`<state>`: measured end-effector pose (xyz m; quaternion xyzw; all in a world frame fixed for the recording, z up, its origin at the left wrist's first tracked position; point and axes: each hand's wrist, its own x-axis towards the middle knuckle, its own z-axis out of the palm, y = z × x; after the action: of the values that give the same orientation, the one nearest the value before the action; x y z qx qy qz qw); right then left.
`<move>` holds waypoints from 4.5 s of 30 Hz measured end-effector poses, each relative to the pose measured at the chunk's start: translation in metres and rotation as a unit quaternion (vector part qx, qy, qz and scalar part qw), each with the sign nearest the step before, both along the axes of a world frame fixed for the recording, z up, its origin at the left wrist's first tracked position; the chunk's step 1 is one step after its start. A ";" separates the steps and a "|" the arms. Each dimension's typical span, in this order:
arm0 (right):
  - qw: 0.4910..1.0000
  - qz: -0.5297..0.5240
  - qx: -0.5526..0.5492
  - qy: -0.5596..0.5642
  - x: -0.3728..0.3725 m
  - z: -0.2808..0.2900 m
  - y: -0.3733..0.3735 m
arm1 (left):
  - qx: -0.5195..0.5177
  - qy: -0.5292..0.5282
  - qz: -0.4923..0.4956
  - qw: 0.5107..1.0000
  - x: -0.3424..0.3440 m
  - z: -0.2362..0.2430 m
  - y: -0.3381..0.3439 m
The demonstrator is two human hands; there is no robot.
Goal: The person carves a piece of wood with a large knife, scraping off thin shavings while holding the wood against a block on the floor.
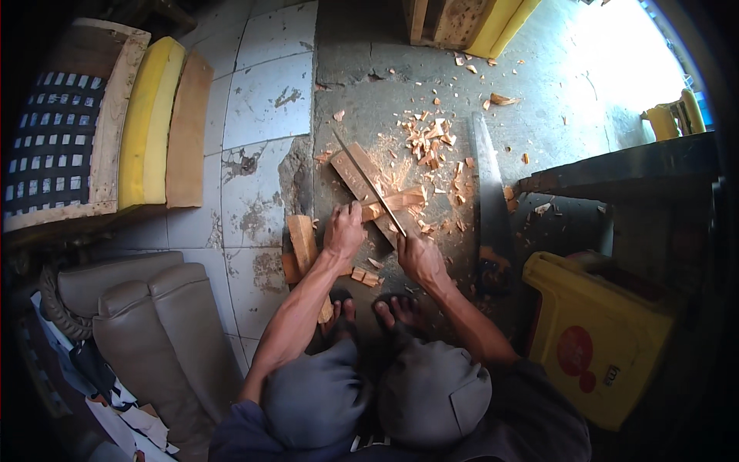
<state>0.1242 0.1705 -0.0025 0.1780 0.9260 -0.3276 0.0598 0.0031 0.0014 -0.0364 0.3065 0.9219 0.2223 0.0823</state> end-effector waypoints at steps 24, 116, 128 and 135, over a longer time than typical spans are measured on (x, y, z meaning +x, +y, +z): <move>0.959 -0.127 -0.197 0.161 -0.012 0.035 -0.010 | 0.027 -0.086 0.061 0.994 -0.004 0.001 0.001; 0.994 -0.021 -0.103 0.014 0.059 0.030 0.022 | 0.094 -0.177 0.121 0.972 -0.027 0.071 -0.031; 0.993 -0.010 -0.112 0.034 0.004 0.027 -0.017 | -0.017 -0.092 0.105 0.990 -0.015 0.108 0.013; 0.970 -0.062 -0.124 0.198 -0.002 0.062 -0.020 | -0.013 -0.076 0.079 0.994 -0.005 0.104 0.010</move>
<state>0.1220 0.1506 0.0596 0.1582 0.8588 -0.4713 -0.1240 -0.0018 0.0113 0.0681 0.2138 0.9371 0.2385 0.1386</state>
